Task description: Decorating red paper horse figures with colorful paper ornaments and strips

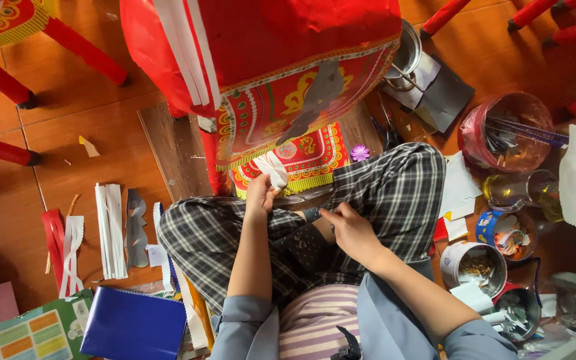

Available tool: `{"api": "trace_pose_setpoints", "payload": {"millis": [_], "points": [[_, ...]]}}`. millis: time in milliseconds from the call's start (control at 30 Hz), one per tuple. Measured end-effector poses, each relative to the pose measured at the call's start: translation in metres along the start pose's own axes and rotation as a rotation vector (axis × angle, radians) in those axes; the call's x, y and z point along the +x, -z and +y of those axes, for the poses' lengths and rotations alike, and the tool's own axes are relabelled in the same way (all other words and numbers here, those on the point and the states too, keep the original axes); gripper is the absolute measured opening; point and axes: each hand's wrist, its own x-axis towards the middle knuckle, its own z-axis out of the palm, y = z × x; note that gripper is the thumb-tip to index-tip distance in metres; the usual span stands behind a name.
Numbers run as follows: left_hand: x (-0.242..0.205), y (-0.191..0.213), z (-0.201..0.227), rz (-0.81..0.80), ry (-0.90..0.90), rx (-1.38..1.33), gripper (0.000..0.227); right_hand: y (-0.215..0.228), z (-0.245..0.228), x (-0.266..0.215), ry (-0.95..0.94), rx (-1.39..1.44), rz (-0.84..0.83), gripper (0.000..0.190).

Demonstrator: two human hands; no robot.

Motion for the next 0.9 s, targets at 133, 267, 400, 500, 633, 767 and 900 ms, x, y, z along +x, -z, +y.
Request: {"api": "trace_pose_setpoints", "payload": {"millis": [133,267,400,500,633,767,900], "points": [[0.043,0.021,-0.024,-0.002,-0.052,-0.019,0.02,-0.014,0.011,-0.001,0.053,-0.136,-0.007,0.052],[-0.031,-0.017,0.008,0.013,-0.061,-0.01,0.026,0.011,0.009,-0.002,-0.028,-0.17,-0.013,0.049],[-0.018,-0.014,0.002,0.027,-0.106,-0.001,0.029,0.091,0.014,0.018,-0.177,-0.349,0.138,0.043],[-0.036,-0.027,0.01,-0.004,-0.097,0.05,0.029,0.131,0.065,0.071,-0.199,-0.384,0.413,0.041],[-0.053,-0.036,0.014,-0.009,-0.099,0.119,0.034,0.125,0.189,0.194,-0.251,-0.513,0.507,0.027],[-0.085,-0.042,0.024,-0.05,-0.07,0.234,0.026,0.146,0.132,0.216,-0.108,-0.538,0.546,0.026],[-0.114,-0.045,0.033,-0.109,-0.001,0.033,0.033,0.179,-0.074,0.135,-0.008,-0.249,0.278,0.012]]}}
